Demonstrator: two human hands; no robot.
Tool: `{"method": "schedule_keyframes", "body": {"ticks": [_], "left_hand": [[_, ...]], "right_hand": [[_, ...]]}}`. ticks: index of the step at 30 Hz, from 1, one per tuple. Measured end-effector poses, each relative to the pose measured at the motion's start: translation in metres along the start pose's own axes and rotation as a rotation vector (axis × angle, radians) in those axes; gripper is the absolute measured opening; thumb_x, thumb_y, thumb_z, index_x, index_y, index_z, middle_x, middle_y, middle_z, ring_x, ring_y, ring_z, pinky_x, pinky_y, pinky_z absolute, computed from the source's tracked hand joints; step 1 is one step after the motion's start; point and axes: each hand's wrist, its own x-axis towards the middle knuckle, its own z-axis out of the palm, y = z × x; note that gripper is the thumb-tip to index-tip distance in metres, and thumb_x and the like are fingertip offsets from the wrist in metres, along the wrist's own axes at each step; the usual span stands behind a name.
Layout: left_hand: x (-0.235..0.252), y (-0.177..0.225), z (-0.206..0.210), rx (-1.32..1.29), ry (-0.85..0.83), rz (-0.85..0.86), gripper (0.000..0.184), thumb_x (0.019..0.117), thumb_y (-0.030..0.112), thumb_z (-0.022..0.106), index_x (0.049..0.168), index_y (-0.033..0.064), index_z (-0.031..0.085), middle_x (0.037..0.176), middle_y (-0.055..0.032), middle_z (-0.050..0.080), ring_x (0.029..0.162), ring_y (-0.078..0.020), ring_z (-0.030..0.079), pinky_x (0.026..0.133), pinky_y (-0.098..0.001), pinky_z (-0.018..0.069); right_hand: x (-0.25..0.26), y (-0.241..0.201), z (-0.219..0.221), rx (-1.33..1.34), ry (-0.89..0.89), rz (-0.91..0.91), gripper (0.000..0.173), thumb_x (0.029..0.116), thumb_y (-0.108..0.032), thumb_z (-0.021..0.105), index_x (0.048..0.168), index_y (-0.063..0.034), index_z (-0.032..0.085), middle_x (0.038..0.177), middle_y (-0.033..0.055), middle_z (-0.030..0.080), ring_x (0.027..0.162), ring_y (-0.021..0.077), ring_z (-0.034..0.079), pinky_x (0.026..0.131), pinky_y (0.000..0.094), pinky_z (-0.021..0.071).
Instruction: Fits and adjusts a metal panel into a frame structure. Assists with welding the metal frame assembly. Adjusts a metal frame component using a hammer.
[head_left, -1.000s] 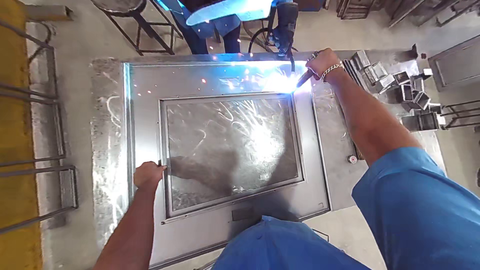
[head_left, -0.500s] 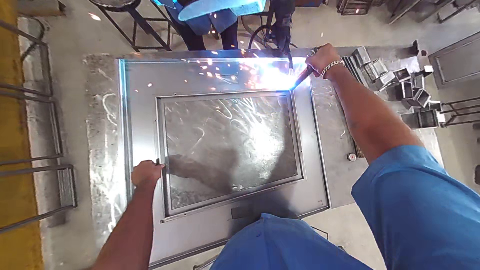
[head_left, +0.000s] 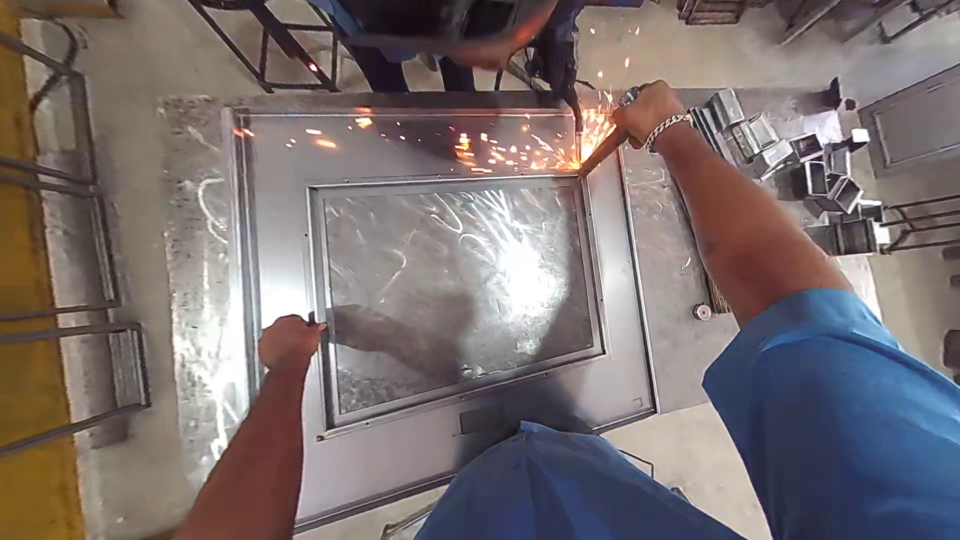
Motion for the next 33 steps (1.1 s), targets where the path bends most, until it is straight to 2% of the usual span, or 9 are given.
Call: {"method": "schedule_keyframes", "body": {"ticks": [5, 10, 14, 17, 22, 24, 27, 31, 33], "left_hand": [[0.002, -0.003, 0.002, -0.006, 0.013, 0.020, 0.046, 0.0985, 0.036, 0.067, 0.114, -0.0076, 0.067, 0.126, -0.0349, 0.063, 0.123, -0.0517, 0.059, 0.099, -0.0713, 0.0454], [0.002, -0.003, 0.001, -0.002, 0.006, 0.019, 0.048, 0.0985, 0.036, 0.067, 0.115, -0.0086, 0.067, 0.127, -0.0354, 0.062, 0.124, -0.0515, 0.059, 0.099, -0.0717, 0.0454], [0.003, -0.002, 0.003, -0.010, 0.022, 0.010, 0.046, 0.0983, 0.035, 0.067, 0.113, -0.0078, 0.068, 0.124, -0.0340, 0.064, 0.122, -0.0508, 0.060, 0.098, -0.0712, 0.0462], [0.002, -0.003, 0.003, -0.031, 0.014, 0.020, 0.045, 0.0987, 0.034, 0.068, 0.112, -0.0087, 0.068, 0.124, -0.0353, 0.064, 0.122, -0.0520, 0.059, 0.098, -0.0718, 0.0452], [0.006, -0.009, 0.008, -0.065, 0.031, 0.041, 0.045, 0.0981, 0.035, 0.069, 0.112, -0.0086, 0.068, 0.124, -0.0363, 0.063, 0.123, -0.0537, 0.058, 0.099, -0.0734, 0.0431], [0.004, -0.008, 0.007, -0.088, 0.033, 0.042, 0.044, 0.0979, 0.033, 0.069, 0.112, -0.0087, 0.068, 0.125, -0.0376, 0.062, 0.124, -0.0551, 0.056, 0.100, -0.0745, 0.0417], [0.005, -0.011, 0.008, -0.141, 0.042, 0.047, 0.041, 0.0968, 0.030, 0.071, 0.111, -0.0083, 0.069, 0.123, -0.0379, 0.063, 0.122, -0.0560, 0.057, 0.100, -0.0755, 0.0408], [0.004, -0.010, 0.007, -0.147, 0.048, 0.057, 0.039, 0.0972, 0.028, 0.071, 0.110, -0.0092, 0.069, 0.120, -0.0380, 0.063, 0.120, -0.0564, 0.057, 0.101, -0.0753, 0.0397], [0.006, -0.010, 0.009, -0.148, 0.054, 0.062, 0.038, 0.0972, 0.027, 0.071, 0.109, -0.0093, 0.069, 0.118, -0.0379, 0.064, 0.118, -0.0563, 0.059, 0.100, -0.0753, 0.0401]], "right_hand": [[-0.001, -0.002, -0.001, -0.023, 0.001, 0.009, 0.044, 0.0843, -0.043, 0.070, 0.100, -0.0026, 0.067, 0.091, 0.0160, 0.069, 0.071, 0.0288, 0.067, 0.065, 0.0544, 0.0549], [-0.007, -0.006, -0.002, -0.054, 0.047, 0.001, 0.064, 0.0833, -0.042, 0.071, 0.133, -0.0043, 0.058, 0.113, 0.0208, 0.069, 0.091, 0.0342, 0.072, 0.079, 0.0588, 0.0567], [-0.012, -0.010, -0.003, -0.083, 0.115, -0.016, 0.075, 0.0822, -0.039, 0.072, 0.144, -0.0050, 0.046, 0.122, 0.0231, 0.068, 0.108, 0.0398, 0.070, 0.088, 0.0618, 0.0550], [-0.003, -0.010, -0.004, -0.022, 0.153, -0.047, 0.073, 0.0796, -0.037, 0.079, 0.140, -0.0077, 0.049, 0.119, 0.0199, 0.069, 0.108, 0.0375, 0.070, 0.089, 0.0607, 0.0548], [0.024, 0.019, 0.010, 0.409, 0.204, -0.073, 0.057, 0.0758, -0.033, 0.087, 0.123, -0.0086, 0.067, 0.108, 0.0123, 0.070, 0.085, 0.0230, 0.070, 0.076, 0.0454, 0.0596], [0.021, 0.028, 0.017, 0.562, 0.308, -0.133, 0.053, 0.0758, -0.025, 0.087, 0.124, -0.0099, 0.069, 0.114, 0.0093, 0.072, 0.088, 0.0187, 0.070, 0.074, 0.0398, 0.0590], [0.021, 0.046, 0.032, 0.841, 0.447, -0.249, 0.064, 0.0762, -0.016, 0.087, 0.133, -0.0063, 0.059, 0.126, 0.0134, 0.067, 0.096, 0.0209, 0.072, 0.076, 0.0386, 0.0641], [0.030, 0.071, 0.064, 1.063, 0.494, -0.291, 0.064, 0.0815, -0.023, 0.086, 0.133, -0.0010, 0.057, 0.119, 0.0140, 0.068, 0.104, 0.0216, 0.070, 0.085, 0.0401, 0.0617], [0.032, 0.072, 0.089, 1.068, 0.412, -0.358, 0.044, 0.0921, -0.018, 0.077, 0.127, 0.0028, 0.061, 0.113, 0.0131, 0.072, 0.103, 0.0196, 0.071, 0.089, 0.0382, 0.0604]]}}
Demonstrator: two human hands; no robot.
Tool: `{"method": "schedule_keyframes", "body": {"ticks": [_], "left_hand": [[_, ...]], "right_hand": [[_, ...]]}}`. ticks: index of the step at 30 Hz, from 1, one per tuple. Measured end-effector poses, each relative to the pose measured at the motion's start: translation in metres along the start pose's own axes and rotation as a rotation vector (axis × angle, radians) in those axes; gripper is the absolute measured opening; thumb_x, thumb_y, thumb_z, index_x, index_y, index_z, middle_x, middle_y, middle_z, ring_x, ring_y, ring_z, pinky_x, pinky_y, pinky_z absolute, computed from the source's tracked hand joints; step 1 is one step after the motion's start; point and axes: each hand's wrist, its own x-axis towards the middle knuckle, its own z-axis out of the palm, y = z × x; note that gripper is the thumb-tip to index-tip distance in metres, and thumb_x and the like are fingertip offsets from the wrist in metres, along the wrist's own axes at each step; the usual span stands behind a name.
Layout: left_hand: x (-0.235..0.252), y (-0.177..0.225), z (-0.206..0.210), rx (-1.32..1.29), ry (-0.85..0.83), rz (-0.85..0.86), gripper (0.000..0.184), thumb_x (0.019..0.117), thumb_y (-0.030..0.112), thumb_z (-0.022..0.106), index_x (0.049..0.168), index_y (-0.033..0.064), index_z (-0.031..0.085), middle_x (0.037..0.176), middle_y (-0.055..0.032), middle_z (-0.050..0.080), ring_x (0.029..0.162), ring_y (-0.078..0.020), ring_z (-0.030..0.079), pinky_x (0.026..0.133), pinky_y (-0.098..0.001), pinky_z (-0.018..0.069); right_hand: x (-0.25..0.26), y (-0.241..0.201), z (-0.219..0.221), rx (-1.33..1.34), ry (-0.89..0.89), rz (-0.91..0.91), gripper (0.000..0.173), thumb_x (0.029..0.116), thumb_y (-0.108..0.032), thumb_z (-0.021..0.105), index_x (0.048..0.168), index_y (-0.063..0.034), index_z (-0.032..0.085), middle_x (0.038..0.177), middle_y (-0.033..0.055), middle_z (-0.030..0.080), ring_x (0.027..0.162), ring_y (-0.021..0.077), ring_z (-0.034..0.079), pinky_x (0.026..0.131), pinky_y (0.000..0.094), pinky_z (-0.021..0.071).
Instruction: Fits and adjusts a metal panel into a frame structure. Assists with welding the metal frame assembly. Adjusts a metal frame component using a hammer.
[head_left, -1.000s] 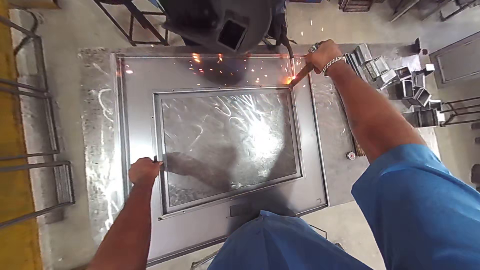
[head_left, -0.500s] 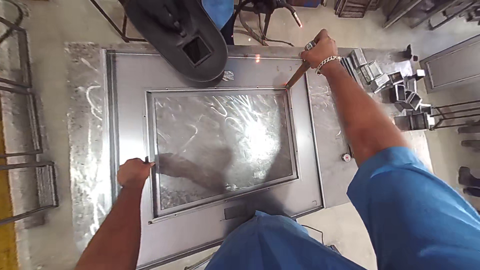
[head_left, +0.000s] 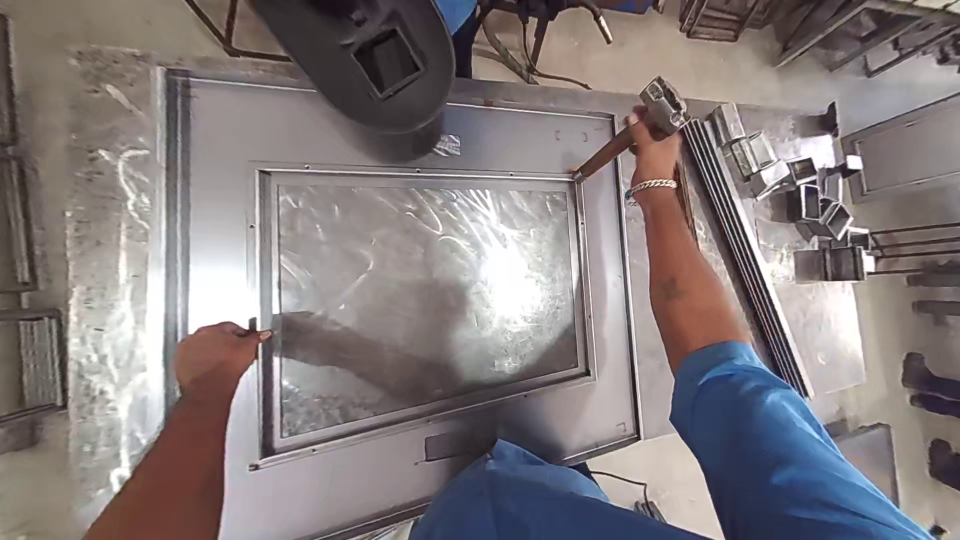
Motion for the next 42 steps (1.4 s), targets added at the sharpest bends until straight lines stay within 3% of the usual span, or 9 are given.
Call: {"method": "schedule_keyframes", "body": {"ticks": [4, 7, 10, 14, 18, 29, 34, 38, 42], "left_hand": [[0.005, -0.006, 0.004, -0.038, -0.008, 0.001, 0.039, 0.0986, 0.027, 0.069, 0.111, -0.0102, 0.067, 0.115, -0.0383, 0.064, 0.113, -0.0568, 0.060, 0.097, -0.0767, 0.0408], [0.007, -0.011, 0.009, -0.061, -0.011, -0.019, 0.040, 0.0988, 0.028, 0.068, 0.113, -0.0089, 0.067, 0.116, -0.0368, 0.065, 0.112, -0.0553, 0.061, 0.097, -0.0763, 0.0408], [0.010, -0.015, 0.013, -0.080, 0.005, -0.033, 0.041, 0.0978, 0.029, 0.070, 0.115, -0.0078, 0.067, 0.118, -0.0363, 0.064, 0.115, -0.0550, 0.060, 0.098, -0.0760, 0.0405], [0.009, -0.015, 0.014, -0.092, 0.016, -0.033, 0.040, 0.0983, 0.029, 0.070, 0.116, -0.0074, 0.067, 0.120, -0.0367, 0.064, 0.115, -0.0544, 0.060, 0.099, -0.0750, 0.0407], [0.007, -0.016, 0.014, -0.105, 0.037, -0.025, 0.040, 0.0975, 0.029, 0.071, 0.113, -0.0079, 0.068, 0.116, -0.0359, 0.065, 0.111, -0.0533, 0.062, 0.098, -0.0741, 0.0419], [-0.005, 0.003, 0.001, -0.016, -0.003, -0.076, 0.047, 0.1006, 0.037, 0.066, 0.108, -0.0097, 0.069, 0.118, -0.0382, 0.064, 0.119, -0.0564, 0.059, 0.098, -0.0756, 0.0421], [-0.009, -0.007, -0.002, -0.122, -0.014, -0.152, 0.051, 0.0975, 0.040, 0.069, 0.106, -0.0108, 0.068, 0.121, -0.0368, 0.063, 0.119, -0.0540, 0.060, 0.095, -0.0727, 0.0472], [-0.014, -0.014, 0.008, -0.257, 0.029, -0.113, 0.045, 0.0991, 0.036, 0.065, 0.115, -0.0059, 0.067, 0.125, -0.0325, 0.064, 0.119, -0.0510, 0.061, 0.093, -0.0708, 0.0500], [-0.038, -0.015, 0.023, -0.349, 0.121, -0.057, 0.038, 0.0996, 0.021, 0.061, 0.127, -0.0056, 0.063, 0.138, -0.0294, 0.057, 0.125, -0.0482, 0.058, 0.098, -0.0652, 0.0503]], "right_hand": [[-0.021, 0.036, 0.027, -0.047, -0.098, -0.061, 0.026, 0.1014, -0.013, 0.062, 0.119, 0.0059, 0.057, 0.094, 0.0093, 0.072, 0.086, 0.0146, 0.071, 0.084, 0.0332, 0.0602], [-0.039, 0.022, 0.018, -0.355, 0.023, -0.014, 0.047, 0.1034, -0.034, 0.062, 0.132, 0.0018, 0.051, 0.090, 0.0091, 0.067, 0.072, 0.0178, 0.069, 0.070, 0.0389, 0.0617], [-0.046, -0.006, 0.003, -0.638, 0.106, -0.010, 0.057, 0.1006, -0.044, 0.063, 0.145, -0.0096, 0.052, 0.101, 0.0087, 0.072, 0.085, 0.0215, 0.070, 0.079, 0.0449, 0.0580], [-0.061, 0.004, 0.006, -0.800, 0.033, -0.081, 0.064, 0.1069, -0.039, 0.052, 0.158, -0.0044, 0.037, 0.120, 0.0160, 0.073, 0.103, 0.0287, 0.073, 0.091, 0.0491, 0.0580], [-0.072, 0.040, 0.026, -1.142, -0.322, 0.405, 0.055, 0.1058, -0.043, 0.048, 0.156, -0.0213, 0.042, 0.117, 0.0217, 0.072, 0.108, 0.0435, 0.070, 0.088, 0.0658, 0.0539], [-0.093, 0.041, 0.026, -0.988, -0.220, 0.303, 0.058, 0.1036, -0.041, 0.057, 0.156, -0.0201, 0.043, 0.117, 0.0243, 0.071, 0.105, 0.0457, 0.069, 0.089, 0.0683, 0.0516], [-0.165, 0.004, 0.041, -0.890, -0.287, 0.213, 0.071, 0.0985, -0.032, 0.065, 0.159, -0.0067, 0.037, 0.131, 0.0256, 0.065, 0.115, 0.0371, 0.067, 0.102, 0.0543, 0.0516], [-0.247, -0.002, 0.042, -0.836, -0.541, 0.269, 0.068, 0.0994, -0.032, 0.065, 0.157, -0.0069, 0.039, 0.108, 0.0212, 0.068, 0.075, 0.0290, 0.068, 0.068, 0.0516, 0.0584], [-0.338, -0.004, 0.055, -0.951, -0.774, 0.262, 0.067, 0.1023, -0.036, 0.062, 0.160, -0.0133, 0.037, 0.102, 0.0244, 0.070, 0.073, 0.0361, 0.069, 0.068, 0.0585, 0.0579]]}}
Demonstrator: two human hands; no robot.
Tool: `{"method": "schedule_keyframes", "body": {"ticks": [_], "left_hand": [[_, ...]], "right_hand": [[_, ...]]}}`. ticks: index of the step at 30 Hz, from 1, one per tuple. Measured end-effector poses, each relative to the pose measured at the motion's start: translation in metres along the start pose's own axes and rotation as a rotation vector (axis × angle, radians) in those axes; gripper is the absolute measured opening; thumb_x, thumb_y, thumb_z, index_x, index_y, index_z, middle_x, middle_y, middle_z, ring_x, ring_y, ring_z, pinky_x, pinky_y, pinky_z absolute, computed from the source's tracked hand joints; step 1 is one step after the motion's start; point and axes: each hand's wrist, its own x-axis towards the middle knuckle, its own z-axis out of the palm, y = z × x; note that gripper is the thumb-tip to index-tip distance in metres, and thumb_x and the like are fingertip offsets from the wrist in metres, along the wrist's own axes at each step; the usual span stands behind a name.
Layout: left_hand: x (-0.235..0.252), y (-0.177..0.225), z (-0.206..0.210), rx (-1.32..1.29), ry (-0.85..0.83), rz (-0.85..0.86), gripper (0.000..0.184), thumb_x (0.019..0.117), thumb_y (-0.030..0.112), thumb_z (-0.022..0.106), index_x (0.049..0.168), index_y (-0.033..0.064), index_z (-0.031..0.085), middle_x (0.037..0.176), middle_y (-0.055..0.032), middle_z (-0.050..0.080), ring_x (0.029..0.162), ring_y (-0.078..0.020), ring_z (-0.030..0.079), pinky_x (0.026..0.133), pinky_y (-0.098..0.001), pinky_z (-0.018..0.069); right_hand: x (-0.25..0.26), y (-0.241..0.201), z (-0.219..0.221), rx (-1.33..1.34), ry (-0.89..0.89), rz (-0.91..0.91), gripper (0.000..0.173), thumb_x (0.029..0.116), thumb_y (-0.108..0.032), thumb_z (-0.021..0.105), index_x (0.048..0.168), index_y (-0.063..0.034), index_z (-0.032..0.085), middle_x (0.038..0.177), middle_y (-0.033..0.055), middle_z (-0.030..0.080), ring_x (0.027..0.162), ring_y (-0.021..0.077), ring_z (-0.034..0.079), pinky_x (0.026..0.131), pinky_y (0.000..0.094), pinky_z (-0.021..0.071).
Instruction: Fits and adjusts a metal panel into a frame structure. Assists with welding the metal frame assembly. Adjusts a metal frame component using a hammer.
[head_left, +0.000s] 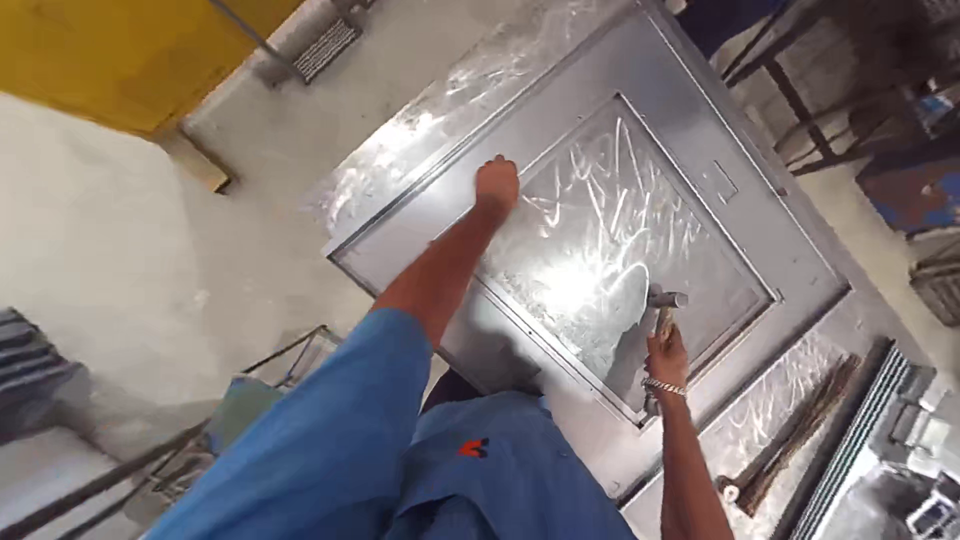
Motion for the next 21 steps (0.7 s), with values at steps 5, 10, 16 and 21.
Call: {"method": "schedule_keyframes", "body": {"ticks": [5, 10, 16, 21], "left_hand": [[-0.096, -0.036, 0.045, -0.229, 0.351, 0.087, 0.053, 0.0981, 0.027, 0.063, 0.148, 0.0127, 0.054, 0.151, -0.0215, 0.050, 0.139, -0.0435, 0.046, 0.113, -0.0619, 0.0365], [-0.218, -0.084, 0.114, -0.296, 0.287, -0.002, 0.054, 0.0984, 0.049, 0.060, 0.146, 0.0250, 0.057, 0.149, -0.0226, 0.050, 0.135, -0.0463, 0.048, 0.106, -0.0661, 0.0387], [-0.232, -0.111, 0.162, -0.236, 0.297, 0.188, 0.064, 0.1006, 0.067, 0.041, 0.153, 0.0317, 0.048, 0.168, -0.0151, 0.027, 0.154, -0.0446, 0.023, 0.118, -0.0675, 0.0232], [-0.232, -0.114, 0.165, -0.238, 0.284, 0.253, 0.073, 0.0961, 0.073, 0.046, 0.152, 0.0269, 0.050, 0.168, -0.0100, 0.029, 0.156, -0.0420, 0.020, 0.125, -0.0623, 0.0163]], "right_hand": [[-0.051, -0.024, 0.043, -0.220, -0.009, -0.029, 0.070, 0.1032, -0.040, 0.061, 0.162, -0.0160, 0.032, 0.104, 0.0281, 0.071, 0.081, 0.0432, 0.071, 0.074, 0.0646, 0.0567], [-0.056, -0.034, 0.042, -0.297, -0.010, -0.073, 0.068, 0.1031, -0.037, 0.062, 0.161, -0.0155, 0.035, 0.107, 0.0293, 0.070, 0.084, 0.0453, 0.071, 0.076, 0.0661, 0.0553], [-0.060, -0.056, 0.052, -0.418, 0.063, -0.152, 0.064, 0.1008, -0.036, 0.066, 0.157, -0.0151, 0.044, 0.117, 0.0278, 0.070, 0.104, 0.0467, 0.069, 0.089, 0.0674, 0.0518], [-0.066, -0.101, 0.090, -0.178, -0.112, -0.323, 0.064, 0.1005, -0.034, 0.066, 0.156, -0.0126, 0.042, 0.089, 0.0172, 0.068, 0.060, 0.0261, 0.063, 0.056, 0.0482, 0.0560]]}}
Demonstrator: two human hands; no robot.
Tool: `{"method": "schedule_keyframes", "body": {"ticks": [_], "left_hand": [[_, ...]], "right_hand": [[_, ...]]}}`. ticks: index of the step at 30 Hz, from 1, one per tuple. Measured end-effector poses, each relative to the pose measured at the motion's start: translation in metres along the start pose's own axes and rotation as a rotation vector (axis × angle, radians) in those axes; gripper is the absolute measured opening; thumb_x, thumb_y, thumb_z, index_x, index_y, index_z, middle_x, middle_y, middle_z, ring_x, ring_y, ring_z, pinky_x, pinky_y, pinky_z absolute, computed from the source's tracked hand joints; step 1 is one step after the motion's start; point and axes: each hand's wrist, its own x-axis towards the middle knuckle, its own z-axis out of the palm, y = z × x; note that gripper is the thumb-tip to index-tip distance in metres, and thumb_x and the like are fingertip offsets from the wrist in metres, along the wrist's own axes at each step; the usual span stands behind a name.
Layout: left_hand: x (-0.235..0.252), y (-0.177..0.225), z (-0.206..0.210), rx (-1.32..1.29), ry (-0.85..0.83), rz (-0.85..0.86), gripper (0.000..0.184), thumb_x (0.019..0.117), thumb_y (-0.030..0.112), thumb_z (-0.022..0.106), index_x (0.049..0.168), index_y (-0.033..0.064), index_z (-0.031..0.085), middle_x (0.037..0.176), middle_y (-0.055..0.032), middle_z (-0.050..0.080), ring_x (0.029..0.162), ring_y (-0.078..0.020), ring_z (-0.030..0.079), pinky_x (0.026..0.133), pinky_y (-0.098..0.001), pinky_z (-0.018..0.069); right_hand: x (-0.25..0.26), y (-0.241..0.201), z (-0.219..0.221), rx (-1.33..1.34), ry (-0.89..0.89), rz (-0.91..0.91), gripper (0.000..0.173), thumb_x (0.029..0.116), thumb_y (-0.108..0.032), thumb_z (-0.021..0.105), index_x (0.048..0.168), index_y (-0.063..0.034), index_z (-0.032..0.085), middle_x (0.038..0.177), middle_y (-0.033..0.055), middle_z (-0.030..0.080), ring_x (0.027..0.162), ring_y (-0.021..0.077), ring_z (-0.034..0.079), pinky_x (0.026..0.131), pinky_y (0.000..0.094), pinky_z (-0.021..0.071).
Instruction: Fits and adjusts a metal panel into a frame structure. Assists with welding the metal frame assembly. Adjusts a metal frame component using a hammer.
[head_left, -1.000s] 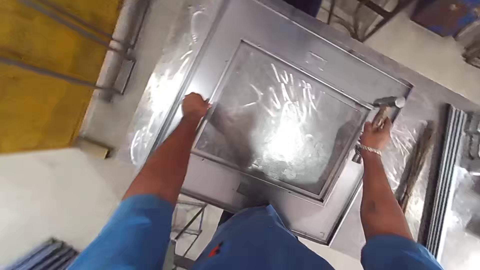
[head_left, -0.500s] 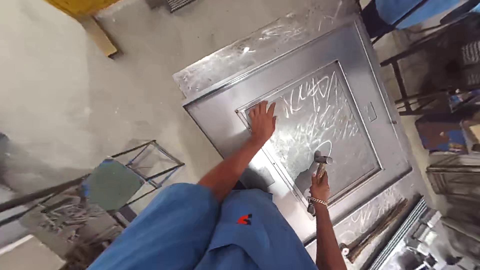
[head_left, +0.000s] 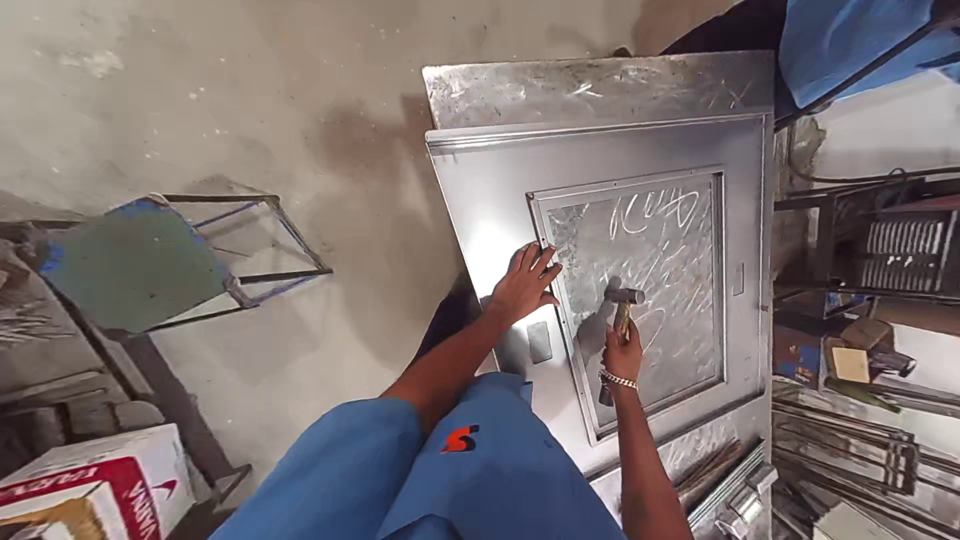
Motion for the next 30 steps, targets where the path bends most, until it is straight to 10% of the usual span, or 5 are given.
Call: {"method": "schedule_keyframes", "body": {"ticks": [5, 14, 24, 30], "left_hand": [[0.001, -0.002, -0.001, -0.027, 0.023, 0.013, 0.074, 0.0928, 0.070, 0.056, 0.149, 0.0232, 0.053, 0.168, -0.0111, 0.031, 0.155, -0.0416, 0.022, 0.125, -0.0613, 0.0181], [0.002, -0.006, -0.001, -0.107, 0.164, 0.037, 0.057, 0.0926, 0.057, 0.067, 0.133, 0.0164, 0.067, 0.152, -0.0141, 0.054, 0.146, -0.0432, 0.040, 0.120, -0.0607, 0.0295], [0.000, -0.010, 0.005, -0.110, 0.237, 0.052, 0.049, 0.0989, 0.052, 0.060, 0.132, 0.0162, 0.068, 0.153, -0.0113, 0.054, 0.147, -0.0405, 0.041, 0.121, -0.0582, 0.0307], [0.001, -0.011, 0.005, -0.129, 0.201, 0.051, 0.049, 0.1021, 0.050, 0.056, 0.137, 0.0168, 0.064, 0.159, -0.0119, 0.046, 0.148, -0.0410, 0.039, 0.122, -0.0573, 0.0295]], "right_hand": [[0.013, -0.086, 0.032, 0.130, -0.115, -0.307, 0.057, 0.0999, -0.036, 0.066, 0.145, -0.0038, 0.054, 0.079, 0.0084, 0.068, 0.053, 0.0146, 0.060, 0.051, 0.0361, 0.0559], [0.052, -0.170, 0.073, -0.145, -0.133, -0.770, 0.054, 0.1004, -0.044, 0.063, 0.135, -0.0028, 0.065, 0.102, 0.0095, 0.078, 0.087, 0.0189, 0.076, 0.078, 0.0437, 0.0628], [0.058, -0.166, 0.083, -0.101, -0.245, -0.701, 0.054, 0.0996, -0.040, 0.065, 0.135, 0.0006, 0.064, 0.112, 0.0125, 0.077, 0.095, 0.0166, 0.075, 0.085, 0.0391, 0.0628], [0.050, -0.175, 0.074, 0.367, -0.453, -0.278, 0.052, 0.1014, -0.019, 0.061, 0.144, 0.0075, 0.048, 0.078, 0.0042, 0.067, 0.051, 0.0092, 0.057, 0.046, 0.0271, 0.0530]]}}
